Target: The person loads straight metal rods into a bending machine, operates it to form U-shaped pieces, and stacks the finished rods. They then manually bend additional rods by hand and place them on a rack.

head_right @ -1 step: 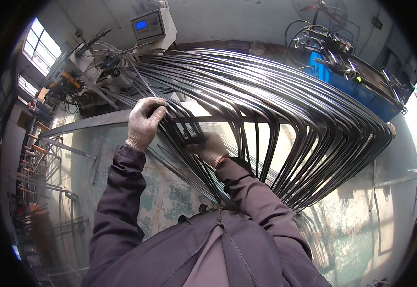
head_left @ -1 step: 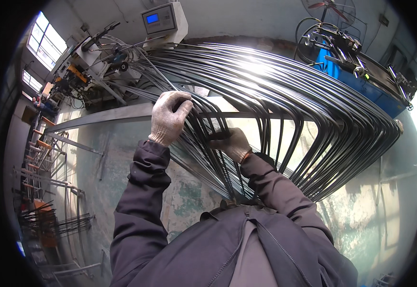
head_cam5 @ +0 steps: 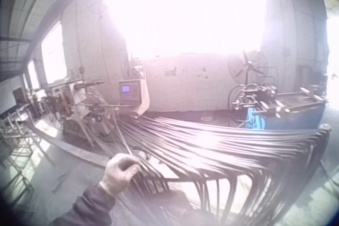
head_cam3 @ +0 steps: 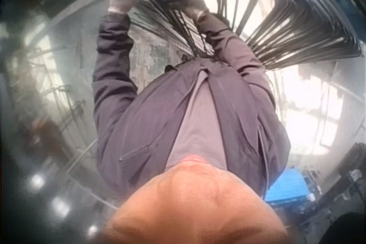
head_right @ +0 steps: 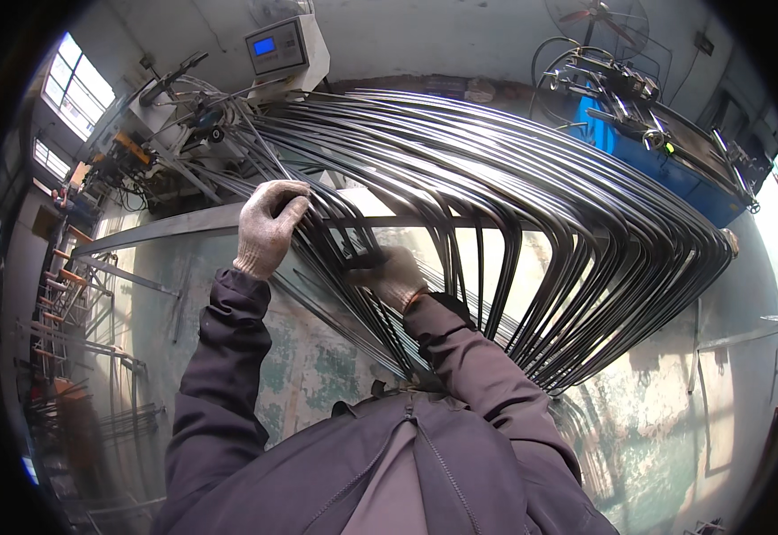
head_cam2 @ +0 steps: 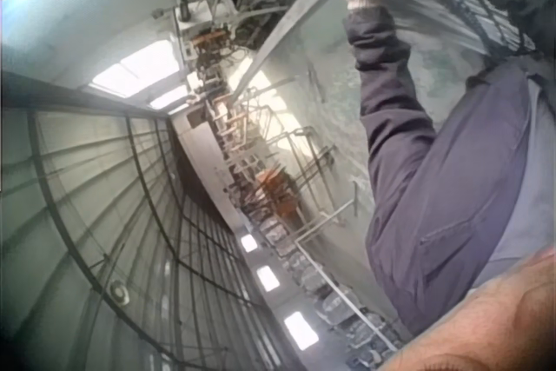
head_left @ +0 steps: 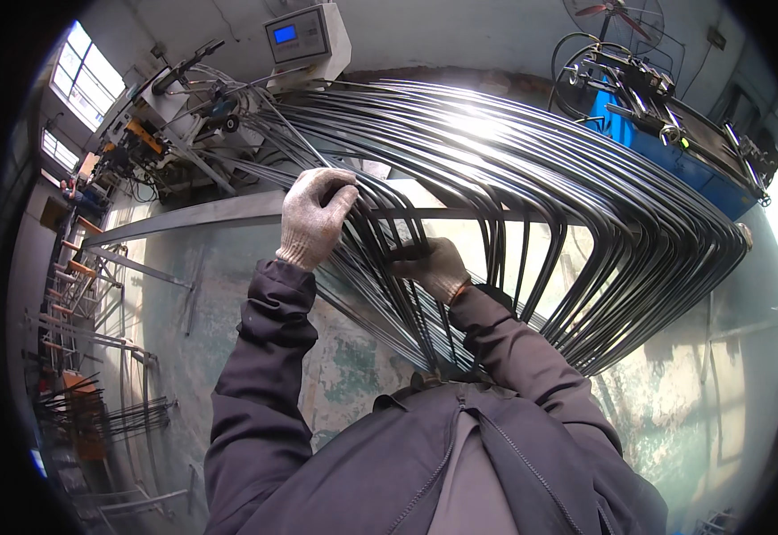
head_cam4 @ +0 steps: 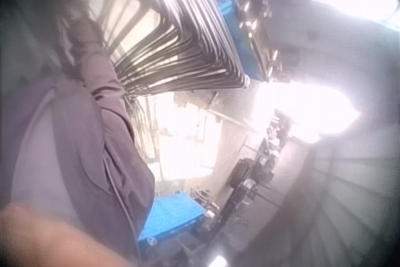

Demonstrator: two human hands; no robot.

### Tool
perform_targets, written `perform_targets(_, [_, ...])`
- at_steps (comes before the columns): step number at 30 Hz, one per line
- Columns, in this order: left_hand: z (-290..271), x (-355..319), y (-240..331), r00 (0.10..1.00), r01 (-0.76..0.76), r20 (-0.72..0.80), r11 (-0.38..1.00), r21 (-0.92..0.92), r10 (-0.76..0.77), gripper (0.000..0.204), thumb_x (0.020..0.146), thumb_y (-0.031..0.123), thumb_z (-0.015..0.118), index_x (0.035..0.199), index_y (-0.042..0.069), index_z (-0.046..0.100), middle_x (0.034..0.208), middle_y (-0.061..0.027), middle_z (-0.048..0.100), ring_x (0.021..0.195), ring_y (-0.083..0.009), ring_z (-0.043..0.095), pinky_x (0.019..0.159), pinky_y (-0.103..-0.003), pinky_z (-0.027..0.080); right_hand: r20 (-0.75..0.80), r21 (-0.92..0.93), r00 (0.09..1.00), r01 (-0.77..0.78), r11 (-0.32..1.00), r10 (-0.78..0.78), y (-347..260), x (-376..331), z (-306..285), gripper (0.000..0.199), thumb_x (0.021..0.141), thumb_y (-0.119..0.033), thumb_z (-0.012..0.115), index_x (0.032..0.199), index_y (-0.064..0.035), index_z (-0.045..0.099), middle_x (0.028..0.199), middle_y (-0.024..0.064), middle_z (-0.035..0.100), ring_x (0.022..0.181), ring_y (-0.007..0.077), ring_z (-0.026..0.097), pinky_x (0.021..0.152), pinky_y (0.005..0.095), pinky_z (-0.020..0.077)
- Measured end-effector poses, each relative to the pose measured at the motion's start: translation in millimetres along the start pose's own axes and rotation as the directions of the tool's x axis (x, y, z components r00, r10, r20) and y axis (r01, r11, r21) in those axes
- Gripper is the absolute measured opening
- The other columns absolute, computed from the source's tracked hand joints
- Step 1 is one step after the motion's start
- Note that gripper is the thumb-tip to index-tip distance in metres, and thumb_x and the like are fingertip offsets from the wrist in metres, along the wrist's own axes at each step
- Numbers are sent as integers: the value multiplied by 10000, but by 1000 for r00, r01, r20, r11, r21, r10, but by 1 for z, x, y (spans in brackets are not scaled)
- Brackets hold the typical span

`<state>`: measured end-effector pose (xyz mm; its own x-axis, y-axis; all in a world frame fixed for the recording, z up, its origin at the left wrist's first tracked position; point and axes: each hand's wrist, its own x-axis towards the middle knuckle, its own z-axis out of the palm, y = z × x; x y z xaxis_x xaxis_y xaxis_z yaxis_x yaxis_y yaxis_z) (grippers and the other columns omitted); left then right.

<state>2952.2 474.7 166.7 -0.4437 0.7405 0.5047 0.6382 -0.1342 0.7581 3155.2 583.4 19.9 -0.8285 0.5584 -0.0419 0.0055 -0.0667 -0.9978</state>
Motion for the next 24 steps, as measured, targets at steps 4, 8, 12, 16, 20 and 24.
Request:
perform_targets(4, [-2,4,-16,1000,9,-15,1000,13,-9,164,989,75,834,1133,-2,819,1107,-109,766,1007,-211,762,932,-341,620,-107,-117,994,19,993,-32,0,-4,8,222,927,-24,919,1135,18,855,1021,107,865,896,166,802,832,328,652])
perform_targets(8, [0,7,-27,994,-43,-95,992,114,54,157,979,113,843,1094,9,820,1086,-124,791,1041,-268,753,955,-378,613,-107,-146,992,47,988,-63,5,0,9,186,916,-7,909,1081,20,827,963,105,846,866,163,795,784,336,649])
perform_targets(12, [2,6,-29,977,-113,-153,967,227,150,141,981,132,833,1067,21,822,1063,-127,806,1069,-309,743,981,-409,598,-63,-57,996,67,996,-70,9,3,8,213,905,5,911,1087,16,800,944,100,825,855,171,786,775,347,651])
perform_targets(16, [5,5,-27,959,-171,-166,937,305,229,116,981,127,819,1041,28,820,1040,-123,810,1067,-316,742,989,-423,589,-73,-48,991,111,993,-114,7,2,8,237,896,6,925,1088,12,785,959,93,813,850,177,773,790,352,656])
perform_targets(20, [8,5,-24,949,-183,-183,923,339,256,101,981,129,811,1020,36,816,1020,-117,810,1054,-316,742,990,-433,584,-37,0,997,68,998,-68,2,2,6,276,902,3,931,1146,14,803,995,88,818,900,178,773,830,349,655])
perform_targets(24, [8,4,-22,948,-192,-175,917,350,266,98,978,129,808,1017,39,814,1012,-112,810,1045,-317,741,983,-431,580,15,23,999,32,999,-32,1,3,2,298,922,-10,924,1199,14,818,1027,85,823,949,176,770,870,347,647])
